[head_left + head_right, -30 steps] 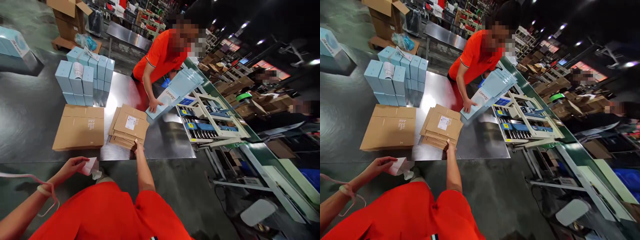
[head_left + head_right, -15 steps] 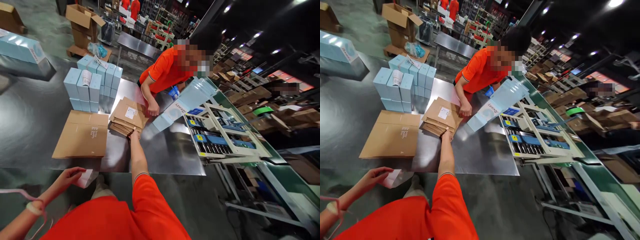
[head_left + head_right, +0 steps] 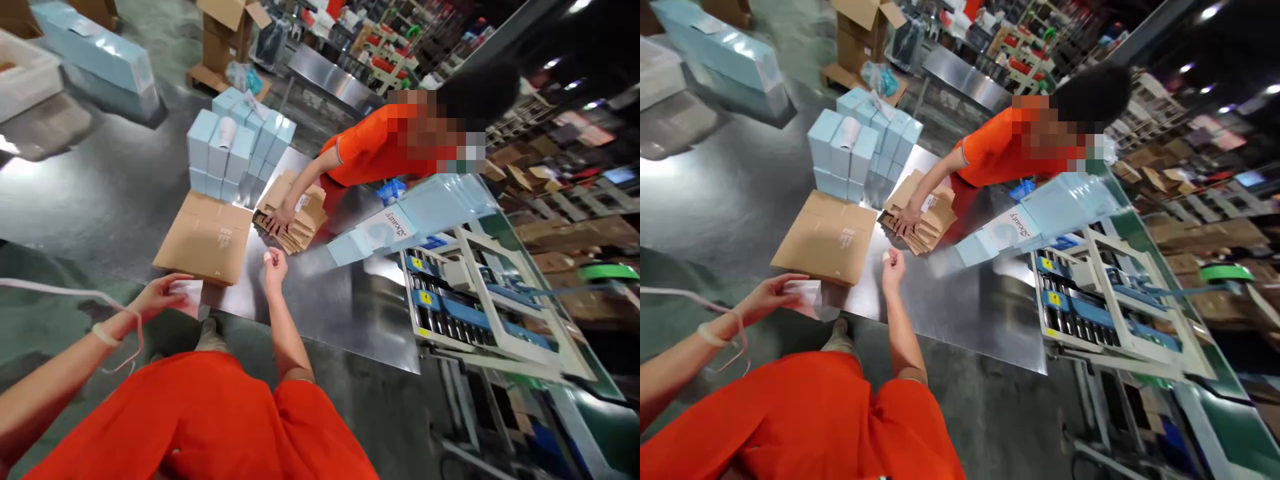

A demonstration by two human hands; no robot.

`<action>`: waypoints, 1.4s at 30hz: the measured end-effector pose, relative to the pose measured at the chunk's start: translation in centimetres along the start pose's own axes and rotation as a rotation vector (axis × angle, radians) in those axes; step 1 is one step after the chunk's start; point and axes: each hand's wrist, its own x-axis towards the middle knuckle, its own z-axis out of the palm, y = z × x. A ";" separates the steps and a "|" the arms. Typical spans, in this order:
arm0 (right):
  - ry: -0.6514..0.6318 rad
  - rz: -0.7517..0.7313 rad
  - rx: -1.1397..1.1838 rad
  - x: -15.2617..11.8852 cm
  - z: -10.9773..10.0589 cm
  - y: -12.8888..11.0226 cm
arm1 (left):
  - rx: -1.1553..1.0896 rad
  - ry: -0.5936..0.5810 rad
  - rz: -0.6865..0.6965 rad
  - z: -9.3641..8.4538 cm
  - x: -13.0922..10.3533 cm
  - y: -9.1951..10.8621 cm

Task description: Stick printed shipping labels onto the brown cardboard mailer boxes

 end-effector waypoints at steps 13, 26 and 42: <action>-0.565 0.217 0.242 -15.9 12.2 -3.3 | -0.454 0.451 0.036 -3.9 0.0 -0.3; -0.523 0.161 0.203 -15.7 12.4 -5.2 | 0.008 0.192 0.166 -3.1 -4.0 -4.0; -0.150 -0.124 -0.299 -1.9 11.1 -6.0 | -0.049 -0.317 -0.082 -3.3 3.9 -3.9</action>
